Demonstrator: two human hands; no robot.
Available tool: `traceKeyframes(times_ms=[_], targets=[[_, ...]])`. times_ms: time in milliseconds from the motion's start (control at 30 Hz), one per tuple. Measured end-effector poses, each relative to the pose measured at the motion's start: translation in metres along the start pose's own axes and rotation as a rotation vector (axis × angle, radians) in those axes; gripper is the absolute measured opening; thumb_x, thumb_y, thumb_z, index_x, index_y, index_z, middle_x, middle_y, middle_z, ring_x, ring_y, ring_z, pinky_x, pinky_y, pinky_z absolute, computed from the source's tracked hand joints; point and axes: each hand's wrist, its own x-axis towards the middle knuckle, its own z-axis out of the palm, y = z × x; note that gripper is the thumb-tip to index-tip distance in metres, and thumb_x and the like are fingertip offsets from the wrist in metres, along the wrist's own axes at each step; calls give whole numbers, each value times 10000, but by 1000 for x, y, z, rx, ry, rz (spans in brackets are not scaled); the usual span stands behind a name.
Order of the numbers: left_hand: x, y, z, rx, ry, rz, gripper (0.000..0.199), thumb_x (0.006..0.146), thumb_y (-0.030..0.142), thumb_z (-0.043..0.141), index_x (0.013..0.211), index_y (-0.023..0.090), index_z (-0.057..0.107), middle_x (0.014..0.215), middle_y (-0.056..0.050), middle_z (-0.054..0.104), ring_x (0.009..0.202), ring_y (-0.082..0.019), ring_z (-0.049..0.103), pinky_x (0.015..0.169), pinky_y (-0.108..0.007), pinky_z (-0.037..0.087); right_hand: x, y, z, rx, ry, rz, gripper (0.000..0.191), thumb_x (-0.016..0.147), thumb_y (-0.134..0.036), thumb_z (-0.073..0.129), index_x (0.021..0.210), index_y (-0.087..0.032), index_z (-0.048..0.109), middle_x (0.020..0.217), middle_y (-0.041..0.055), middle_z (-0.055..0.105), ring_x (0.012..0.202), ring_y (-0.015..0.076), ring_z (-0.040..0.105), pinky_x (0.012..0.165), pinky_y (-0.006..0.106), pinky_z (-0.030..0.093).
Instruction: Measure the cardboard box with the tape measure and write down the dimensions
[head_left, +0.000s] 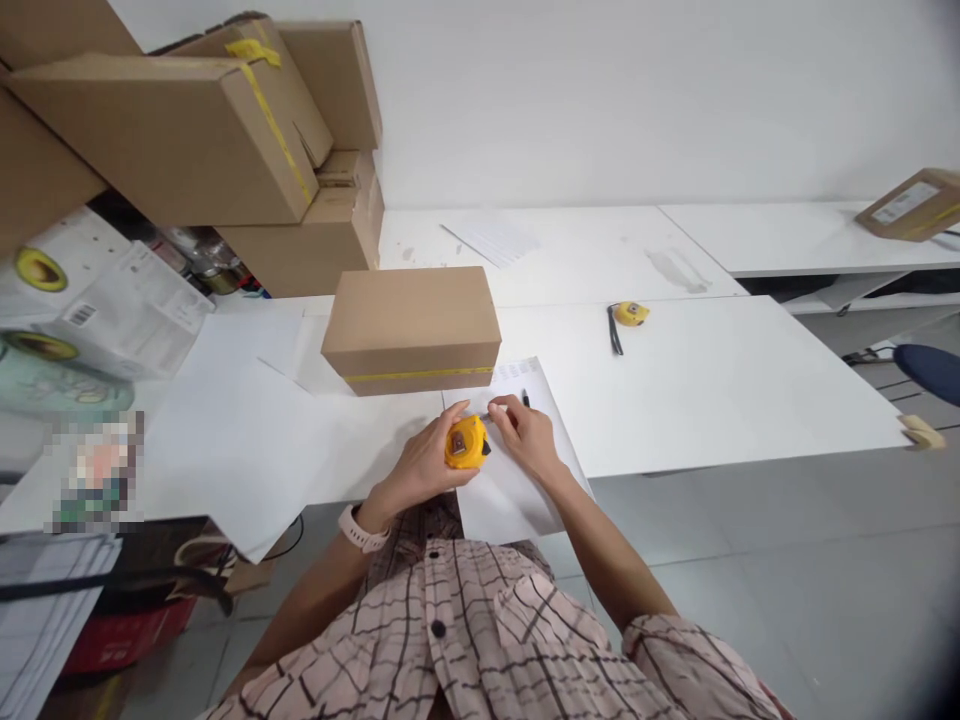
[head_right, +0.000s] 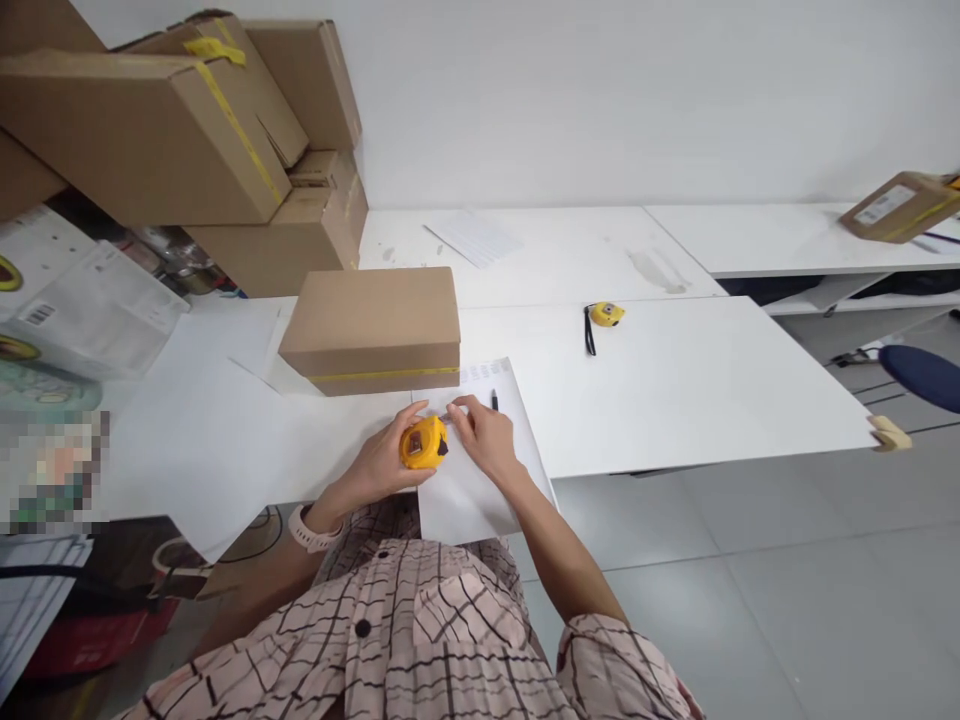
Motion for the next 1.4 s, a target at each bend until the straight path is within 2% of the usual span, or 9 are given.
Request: traceKeyframes(times_ms=[200,333,467,600,733,833,1000,1200,1400], targets=[[18,-16,-7,271,58,-33,810,789,305,705,1508,249,338,1411,-112,599,1265,-329,590,1053,-485,468,15,26,-22,-480,-33,256,446,974,-586,514,1179,-190,548,872,92,739,821,266,705,616,285,356],[30,-28,-14,432,117,-62,724,829,303,668,1487,223,376,1338,-126,642,1222,-342,609,1038,-503,451,16,34,-26,-551,-181,189,285,999,-300,478,1253,-178,520,1047,133,737,861,259,695,637,300,378],[40,-39,-20,507,118,-48,672,860,272,616,1488,201,389,1407,-141,591,1297,-352,542,1042,-517,434,20,51,-31,-296,-196,93,339,941,-169,387,1206,-181,599,913,85,733,763,224,656,682,316,410],[42,-35,-18,544,180,-2,619,854,239,613,1447,164,454,1416,-154,582,1312,-371,505,1076,-540,411,22,78,-42,394,-192,118,292,941,-339,455,1086,-208,672,828,39,718,759,198,646,744,336,484],[43,-14,14,492,213,213,514,901,266,577,1398,156,508,1448,-159,557,1374,-342,468,1166,-539,357,29,90,-54,795,-144,83,367,824,-424,706,1129,-226,655,875,35,721,889,203,670,849,362,507],[52,4,54,435,44,360,516,928,287,555,1419,143,487,1511,-163,506,1462,-303,395,1217,-491,321,43,83,-57,820,-11,70,407,737,-460,812,1035,-246,634,771,-4,672,776,176,635,801,345,503],[84,19,104,453,-175,299,791,884,508,641,1511,110,368,1666,-201,243,1577,-349,83,1276,-529,124,70,69,-42,732,139,95,386,898,-590,597,754,-233,561,564,-48,467,558,124,446,618,285,417],[107,16,111,452,-169,274,874,873,654,607,1527,130,357,1677,-202,207,1577,-363,57,1261,-587,29,91,91,-21,724,21,156,383,763,-541,736,953,-236,603,750,-14,628,667,154,565,638,289,447],[111,13,111,469,-122,294,781,914,633,567,1493,129,423,1654,-185,290,1571,-330,132,1269,-552,17,96,98,-23,475,133,107,285,876,-479,585,773,-220,530,662,-33,522,619,136,467,603,284,388]])
